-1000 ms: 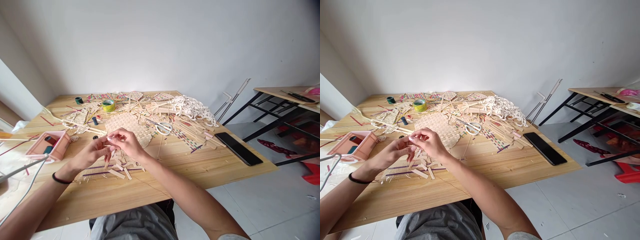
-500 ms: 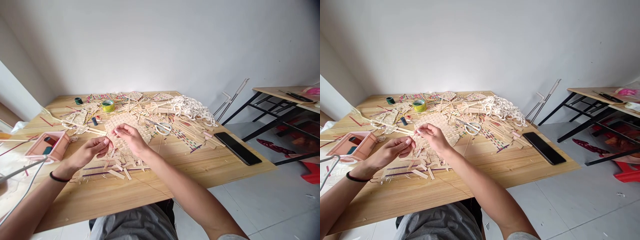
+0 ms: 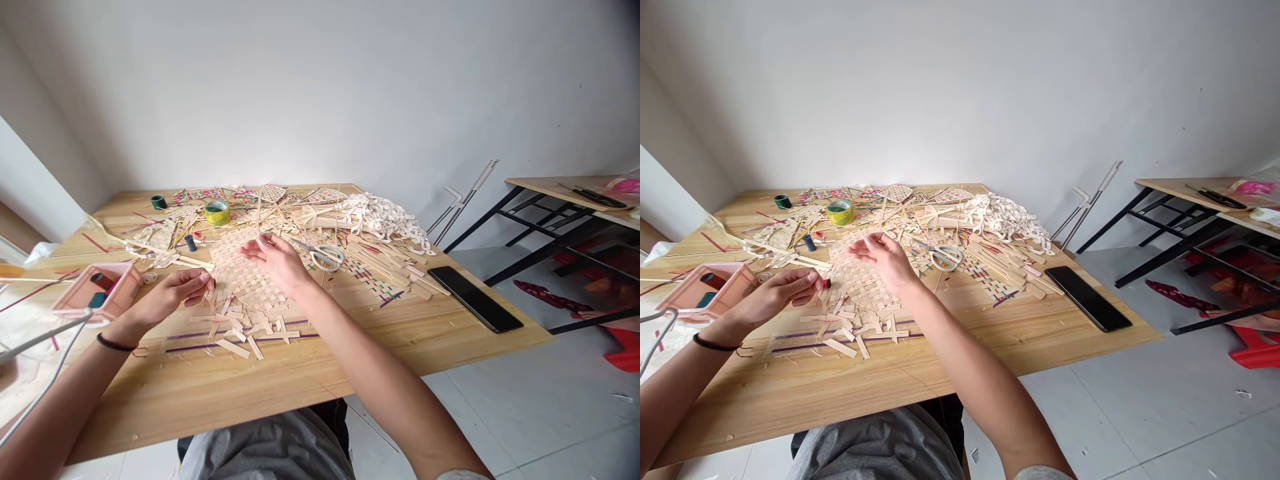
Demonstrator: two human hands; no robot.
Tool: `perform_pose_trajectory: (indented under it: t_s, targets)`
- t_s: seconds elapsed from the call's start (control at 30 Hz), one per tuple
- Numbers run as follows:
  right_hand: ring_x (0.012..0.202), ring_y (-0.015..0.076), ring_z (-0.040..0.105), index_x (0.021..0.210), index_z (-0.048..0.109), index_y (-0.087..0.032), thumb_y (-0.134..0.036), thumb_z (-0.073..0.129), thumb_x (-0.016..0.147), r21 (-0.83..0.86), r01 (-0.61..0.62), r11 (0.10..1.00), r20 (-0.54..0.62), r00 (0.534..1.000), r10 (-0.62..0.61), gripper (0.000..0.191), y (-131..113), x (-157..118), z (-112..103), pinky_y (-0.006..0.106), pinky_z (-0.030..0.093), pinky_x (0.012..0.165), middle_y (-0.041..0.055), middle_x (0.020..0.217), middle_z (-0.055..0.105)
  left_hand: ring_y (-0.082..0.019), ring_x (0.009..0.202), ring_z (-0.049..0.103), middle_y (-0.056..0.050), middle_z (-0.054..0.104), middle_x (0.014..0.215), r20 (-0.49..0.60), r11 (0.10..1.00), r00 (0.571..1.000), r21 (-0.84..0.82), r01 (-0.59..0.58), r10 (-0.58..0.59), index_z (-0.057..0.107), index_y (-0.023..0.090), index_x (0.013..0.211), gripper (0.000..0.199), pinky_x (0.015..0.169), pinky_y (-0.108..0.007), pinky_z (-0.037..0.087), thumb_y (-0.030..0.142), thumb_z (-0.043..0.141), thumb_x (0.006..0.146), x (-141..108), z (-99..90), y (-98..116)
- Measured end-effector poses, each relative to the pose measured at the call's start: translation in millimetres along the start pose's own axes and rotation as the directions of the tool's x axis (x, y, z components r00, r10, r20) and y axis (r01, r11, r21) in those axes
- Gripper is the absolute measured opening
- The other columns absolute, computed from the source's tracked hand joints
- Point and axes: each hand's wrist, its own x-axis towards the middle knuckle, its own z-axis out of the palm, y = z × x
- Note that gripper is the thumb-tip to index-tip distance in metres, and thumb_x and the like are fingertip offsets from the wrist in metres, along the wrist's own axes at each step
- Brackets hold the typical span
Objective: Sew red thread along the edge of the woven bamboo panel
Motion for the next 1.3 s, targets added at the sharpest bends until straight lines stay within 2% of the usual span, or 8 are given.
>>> perform_pose_trajectory:
  t_s: [0.17,0.4,0.57,0.7,0.9,1.07,1.2,1.3]
  targets:
    - [0.091,0.0203,0.075,0.088,0.061,-0.021,-0.031,0.089,0.077,0.016,0.031,0.999,-0.101,0.994,-0.030,0.032,-19,7,-13,0.042,0.058,0.100,-0.0003,0.086,0.073,-0.014,0.059,0.034,0.001,0.040,0.065,-0.038,1.000,0.999,-0.011,-0.014,0.014,0.054,0.018,0.071,0.047,0.055,-0.029,0.030,0.058,0.062,0.097,1,-2.8,0]
    - [0.084,0.0161,0.069,0.084,0.059,-0.022,-0.025,0.086,0.080,-0.070,0.156,0.985,-0.229,0.959,-0.168,0.028,-64,12,-28,0.041,0.059,0.098,-0.0025,0.080,0.066,-0.014,0.062,0.036,0.001,0.040,0.070,-0.064,1.000,0.998,-0.018,-0.022,0.021,0.052,0.019,0.073,0.045,0.059,-0.029,0.031,0.055,0.059,0.099,1,-10.9,-8]
    - [0.075,0.0114,0.063,0.086,0.059,-0.021,-0.022,0.082,0.082,-0.160,0.190,0.969,-0.271,0.935,-0.229,0.024,-102,0,-44,0.034,0.059,0.088,-0.0041,0.076,0.059,-0.014,0.061,0.034,0.001,0.039,0.070,-0.076,0.997,0.997,-0.073,-0.013,0.008,0.052,0.018,0.074,0.044,0.058,-0.029,0.029,0.055,0.062,0.097,2,-12.5,-11]
    - [0.068,0.0104,0.058,0.082,0.057,-0.020,-0.021,0.082,0.081,-0.263,0.197,0.945,-0.340,0.897,-0.282,0.025,-130,-15,-64,0.031,0.058,0.080,-0.0047,0.071,0.054,-0.013,0.061,0.034,0.002,0.037,0.069,-0.064,0.996,0.997,-0.081,-0.038,0.033,0.047,0.019,0.070,0.044,0.058,-0.028,0.030,0.050,0.063,0.097,1,-10.5,-7]
    - [0.058,0.0081,0.048,0.070,0.058,-0.019,-0.007,0.071,0.085,-0.347,0.188,0.919,-0.491,0.798,-0.349,0.023,-169,-38,-89,0.027,0.054,0.067,-0.0048,0.064,0.048,-0.014,0.060,0.035,0.001,0.038,0.071,-0.071,0.994,0.997,-0.106,-0.037,0.030,0.049,0.019,0.073,0.039,0.058,-0.029,0.030,0.047,0.064,0.096,1,-12.7,-12]
    - [0.051,0.0056,0.047,0.060,0.061,-0.019,0.009,0.051,0.092,-0.413,0.107,0.904,-0.623,0.691,-0.366,0.043,-208,-57,-99,0.030,0.048,0.061,-0.0011,0.056,0.047,-0.014,0.059,0.035,0.001,0.039,0.070,-0.090,0.994,0.996,-0.104,-0.035,0.025,0.049,0.019,0.072,0.043,0.056,-0.029,0.031,0.052,0.064,0.096,4,-18.1,-20]
    - [0.050,0.0040,0.048,0.054,0.060,-0.018,0.013,0.048,0.092,-0.461,0.112,0.880,-0.677,0.597,-0.431,0.050,-237,-73,-111,0.030,0.047,0.056,0.0009,0.054,0.047,-0.013,0.059,0.035,0.001,0.039,0.069,-0.098,0.992,0.995,-0.123,-0.029,0.017,0.049,0.019,0.071,0.045,0.055,-0.028,0.031,0.054,0.065,0.095,5,-21.6,-22]
    - [0.048,0.0026,0.048,0.054,0.060,-0.017,0.017,0.042,0.091,-0.499,0.116,0.859,-0.681,0.560,-0.471,0.054,-258,-89,-130,0.029,0.045,0.051,0.0013,0.051,0.046,-0.012,0.058,0.037,0.001,0.041,0.069,-0.109,0.989,0.994,-0.143,-0.031,0.015,0.051,0.018,0.070,0.046,0.054,-0.027,0.031,0.055,0.068,0.092,5,-23.1,-22]
